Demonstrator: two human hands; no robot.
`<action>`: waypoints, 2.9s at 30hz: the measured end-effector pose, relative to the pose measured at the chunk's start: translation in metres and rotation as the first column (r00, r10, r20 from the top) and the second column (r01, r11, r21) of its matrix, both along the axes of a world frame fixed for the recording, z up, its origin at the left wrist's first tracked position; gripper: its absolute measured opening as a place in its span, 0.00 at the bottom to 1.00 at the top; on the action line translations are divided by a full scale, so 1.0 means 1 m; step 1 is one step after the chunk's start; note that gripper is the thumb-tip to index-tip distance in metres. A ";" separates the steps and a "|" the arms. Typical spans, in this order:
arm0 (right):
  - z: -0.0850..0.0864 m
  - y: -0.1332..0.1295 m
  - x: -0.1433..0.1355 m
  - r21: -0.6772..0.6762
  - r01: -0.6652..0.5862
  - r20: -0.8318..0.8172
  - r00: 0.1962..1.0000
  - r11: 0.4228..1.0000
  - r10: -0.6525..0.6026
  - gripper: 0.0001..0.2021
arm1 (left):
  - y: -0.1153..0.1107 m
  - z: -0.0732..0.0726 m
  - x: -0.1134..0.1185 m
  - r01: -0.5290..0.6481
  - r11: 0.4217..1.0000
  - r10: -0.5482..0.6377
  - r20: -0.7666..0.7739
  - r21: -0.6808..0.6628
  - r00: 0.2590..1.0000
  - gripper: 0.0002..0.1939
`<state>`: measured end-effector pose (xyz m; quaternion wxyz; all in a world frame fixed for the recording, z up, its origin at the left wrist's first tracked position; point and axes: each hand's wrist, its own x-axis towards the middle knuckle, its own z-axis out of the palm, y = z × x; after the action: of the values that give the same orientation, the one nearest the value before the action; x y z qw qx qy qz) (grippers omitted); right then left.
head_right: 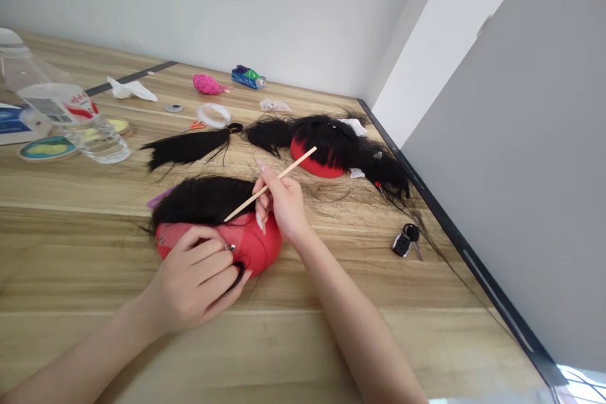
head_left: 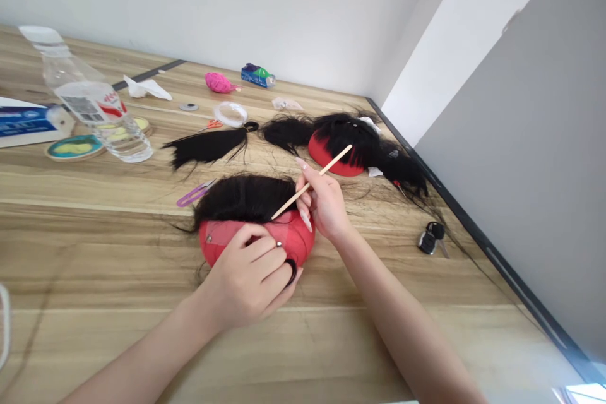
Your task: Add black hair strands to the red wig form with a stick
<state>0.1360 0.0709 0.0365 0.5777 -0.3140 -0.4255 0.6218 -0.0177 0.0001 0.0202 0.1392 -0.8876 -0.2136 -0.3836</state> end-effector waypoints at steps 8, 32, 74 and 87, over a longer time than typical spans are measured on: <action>0.000 0.000 0.000 0.011 -0.001 0.001 1.000 1.000 0.001 0.19 | 0.000 0.001 0.000 0.001 1.000 -0.001 -0.008 0.007 1.000 0.13; -0.003 0.000 0.000 0.022 0.025 0.053 0.998 0.999 -0.026 0.20 | 0.001 -0.001 0.000 -0.006 1.000 0.006 -0.017 0.000 1.000 0.12; 0.001 -0.001 0.001 -0.002 0.017 0.075 0.997 1.000 -0.017 0.21 | 0.001 0.006 0.002 -0.010 1.000 0.010 -0.006 0.009 1.000 0.12; 0.000 0.000 0.001 -0.005 0.032 0.098 0.995 0.999 -0.031 0.22 | -0.001 0.001 -0.002 0.052 0.997 -0.046 0.104 -0.050 0.993 0.13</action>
<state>0.1367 0.0705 0.0363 0.5647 -0.3527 -0.4465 0.5978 -0.0197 -0.0013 0.0211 0.0950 -0.8751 -0.2087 -0.4262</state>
